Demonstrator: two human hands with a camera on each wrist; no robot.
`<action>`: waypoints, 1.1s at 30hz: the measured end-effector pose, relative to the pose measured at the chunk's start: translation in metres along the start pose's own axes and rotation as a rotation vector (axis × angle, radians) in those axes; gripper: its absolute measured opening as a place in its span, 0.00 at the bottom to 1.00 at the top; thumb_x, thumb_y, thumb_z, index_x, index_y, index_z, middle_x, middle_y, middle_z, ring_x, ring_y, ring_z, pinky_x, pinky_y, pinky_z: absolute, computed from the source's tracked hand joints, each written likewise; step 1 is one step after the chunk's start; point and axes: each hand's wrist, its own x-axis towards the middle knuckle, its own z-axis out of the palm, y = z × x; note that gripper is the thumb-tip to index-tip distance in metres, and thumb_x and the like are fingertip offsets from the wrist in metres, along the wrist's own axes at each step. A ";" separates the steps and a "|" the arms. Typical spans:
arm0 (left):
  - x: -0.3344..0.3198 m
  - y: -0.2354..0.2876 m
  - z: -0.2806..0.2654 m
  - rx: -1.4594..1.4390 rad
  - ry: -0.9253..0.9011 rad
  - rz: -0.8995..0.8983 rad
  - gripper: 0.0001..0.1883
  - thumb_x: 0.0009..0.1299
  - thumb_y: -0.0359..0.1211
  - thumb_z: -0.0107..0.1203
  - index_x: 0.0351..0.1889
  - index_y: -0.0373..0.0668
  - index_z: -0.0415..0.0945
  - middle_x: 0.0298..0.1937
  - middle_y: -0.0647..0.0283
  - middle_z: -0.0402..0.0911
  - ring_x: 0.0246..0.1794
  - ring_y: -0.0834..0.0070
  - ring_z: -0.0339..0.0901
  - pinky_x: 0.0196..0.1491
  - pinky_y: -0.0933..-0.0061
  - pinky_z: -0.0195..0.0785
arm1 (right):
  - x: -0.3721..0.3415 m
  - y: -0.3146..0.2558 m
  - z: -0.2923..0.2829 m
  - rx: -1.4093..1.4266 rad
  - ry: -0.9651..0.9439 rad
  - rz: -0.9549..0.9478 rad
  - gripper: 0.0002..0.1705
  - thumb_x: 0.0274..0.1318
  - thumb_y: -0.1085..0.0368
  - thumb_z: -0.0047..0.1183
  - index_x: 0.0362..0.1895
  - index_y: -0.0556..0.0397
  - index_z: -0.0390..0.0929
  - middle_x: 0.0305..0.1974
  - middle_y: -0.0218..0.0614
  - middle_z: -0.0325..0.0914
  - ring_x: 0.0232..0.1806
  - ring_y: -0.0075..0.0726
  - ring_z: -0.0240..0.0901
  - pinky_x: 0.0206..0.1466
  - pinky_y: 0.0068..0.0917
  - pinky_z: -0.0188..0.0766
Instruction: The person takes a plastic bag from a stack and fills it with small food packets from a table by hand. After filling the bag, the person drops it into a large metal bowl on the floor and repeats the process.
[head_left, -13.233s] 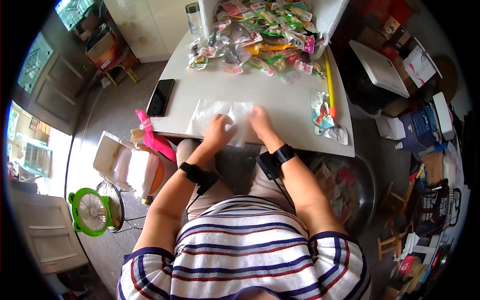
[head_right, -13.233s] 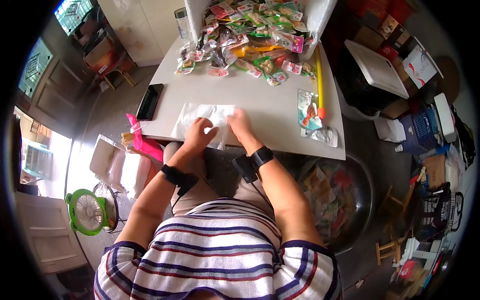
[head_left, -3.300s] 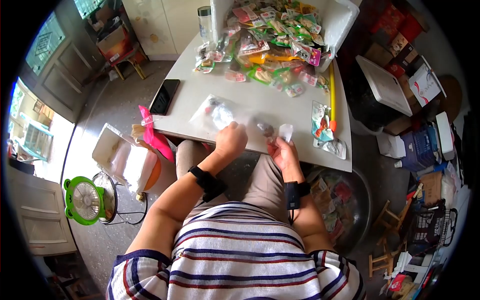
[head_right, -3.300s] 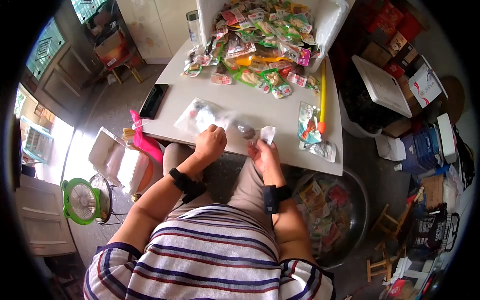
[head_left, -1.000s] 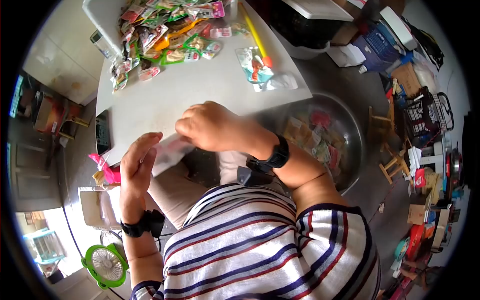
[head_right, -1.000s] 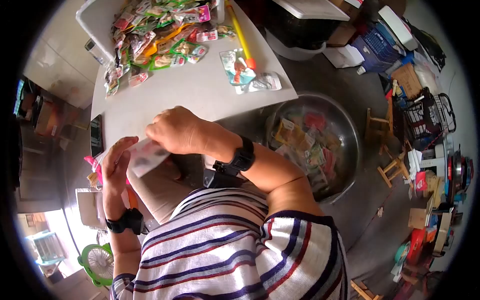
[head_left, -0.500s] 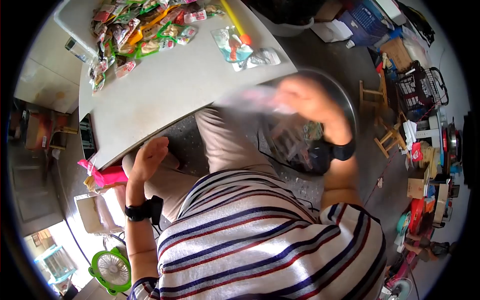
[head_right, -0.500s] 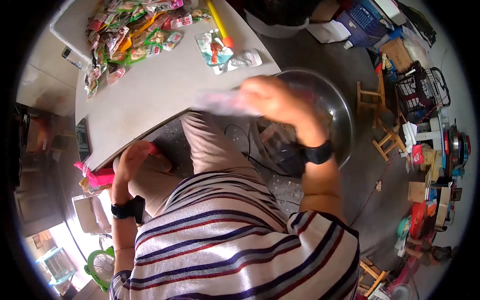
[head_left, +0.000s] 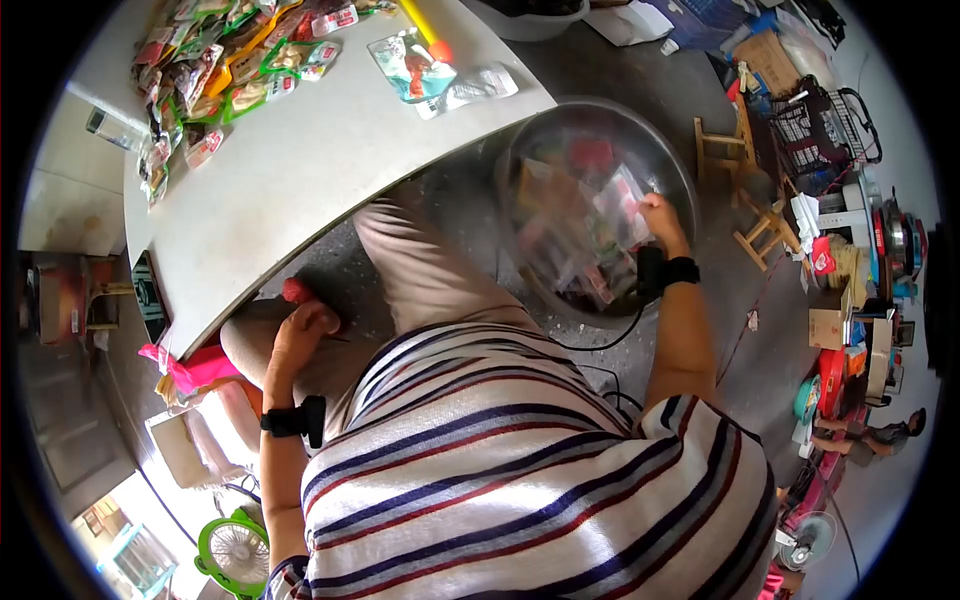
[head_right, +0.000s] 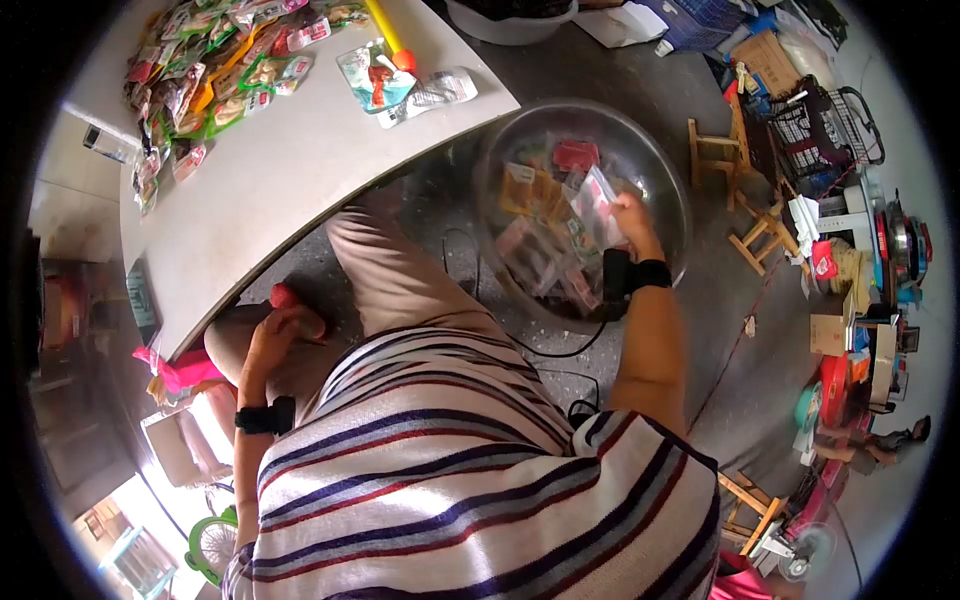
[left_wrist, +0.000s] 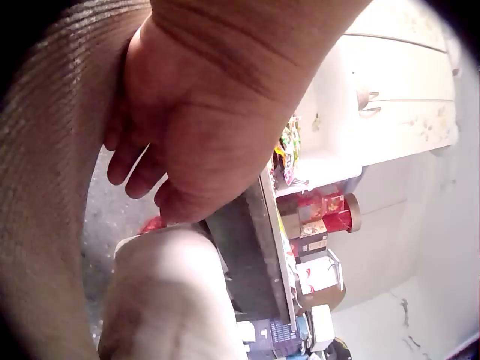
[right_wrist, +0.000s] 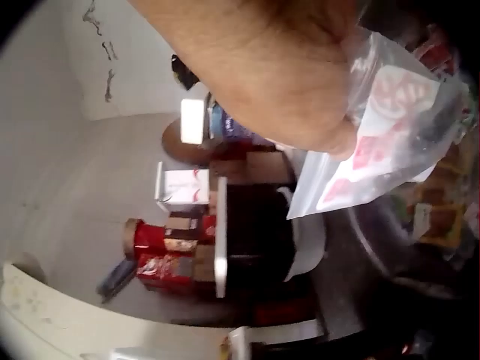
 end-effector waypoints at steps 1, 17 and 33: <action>0.001 -0.008 0.001 0.041 0.012 0.013 0.12 0.56 0.32 0.47 0.38 0.38 0.69 0.31 0.57 0.75 0.35 0.68 0.73 0.39 0.74 0.63 | -0.004 0.013 0.012 -0.016 0.004 0.052 0.09 0.44 0.63 0.48 0.24 0.56 0.70 0.19 0.35 0.68 0.24 0.25 0.63 0.27 0.25 0.60; 0.004 -0.031 0.006 0.216 -0.023 -0.058 0.16 0.55 0.35 0.48 0.41 0.40 0.69 0.37 0.52 0.74 0.40 0.62 0.71 0.42 0.69 0.62 | -0.036 0.103 0.046 -0.177 0.071 0.213 0.15 0.44 0.64 0.42 0.38 0.59 0.68 0.35 0.51 0.70 0.39 0.53 0.66 0.41 0.40 0.61; -0.005 -0.027 0.001 0.199 0.005 -0.051 0.13 0.56 0.33 0.49 0.39 0.39 0.69 0.35 0.54 0.74 0.36 0.65 0.72 0.39 0.72 0.63 | -0.009 0.118 0.083 -0.214 0.111 -0.138 0.13 0.43 0.66 0.39 0.36 0.52 0.69 0.39 0.49 0.68 0.43 0.50 0.64 0.42 0.39 0.62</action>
